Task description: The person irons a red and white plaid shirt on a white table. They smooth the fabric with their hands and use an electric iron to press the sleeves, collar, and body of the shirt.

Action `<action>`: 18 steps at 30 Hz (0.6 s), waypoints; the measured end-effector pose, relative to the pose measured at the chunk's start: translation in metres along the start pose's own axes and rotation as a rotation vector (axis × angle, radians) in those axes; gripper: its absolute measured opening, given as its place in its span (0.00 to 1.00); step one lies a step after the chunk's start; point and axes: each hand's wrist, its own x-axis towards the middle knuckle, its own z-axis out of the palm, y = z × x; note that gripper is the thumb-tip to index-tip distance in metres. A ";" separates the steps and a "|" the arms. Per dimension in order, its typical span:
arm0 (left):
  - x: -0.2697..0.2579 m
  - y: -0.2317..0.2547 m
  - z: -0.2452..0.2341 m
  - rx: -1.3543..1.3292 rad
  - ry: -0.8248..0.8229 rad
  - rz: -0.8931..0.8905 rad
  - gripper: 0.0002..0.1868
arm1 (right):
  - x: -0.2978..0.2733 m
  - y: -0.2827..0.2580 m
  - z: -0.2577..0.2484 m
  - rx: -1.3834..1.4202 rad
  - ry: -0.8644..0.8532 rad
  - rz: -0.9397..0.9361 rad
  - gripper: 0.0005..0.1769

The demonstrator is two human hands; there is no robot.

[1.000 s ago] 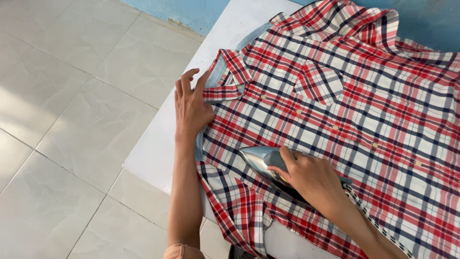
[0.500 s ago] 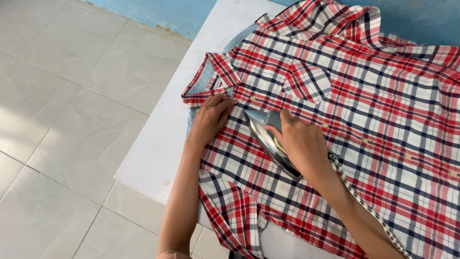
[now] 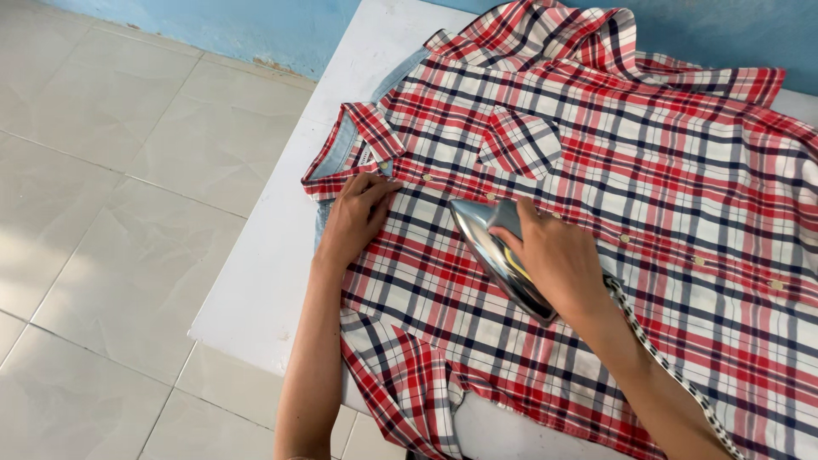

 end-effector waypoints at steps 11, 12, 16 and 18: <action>-0.002 -0.004 0.002 -0.008 -0.016 -0.018 0.16 | -0.023 0.017 0.006 0.069 -0.141 -0.219 0.32; -0.002 -0.005 0.003 -0.009 -0.017 -0.026 0.17 | -0.030 0.017 0.005 0.073 -0.185 -0.251 0.32; -0.001 -0.007 0.004 -0.010 -0.023 -0.035 0.16 | -0.044 0.007 0.004 0.079 -0.261 -0.223 0.33; -0.001 -0.006 0.004 -0.014 -0.031 -0.049 0.15 | -0.046 -0.006 0.007 0.110 -0.234 -0.240 0.32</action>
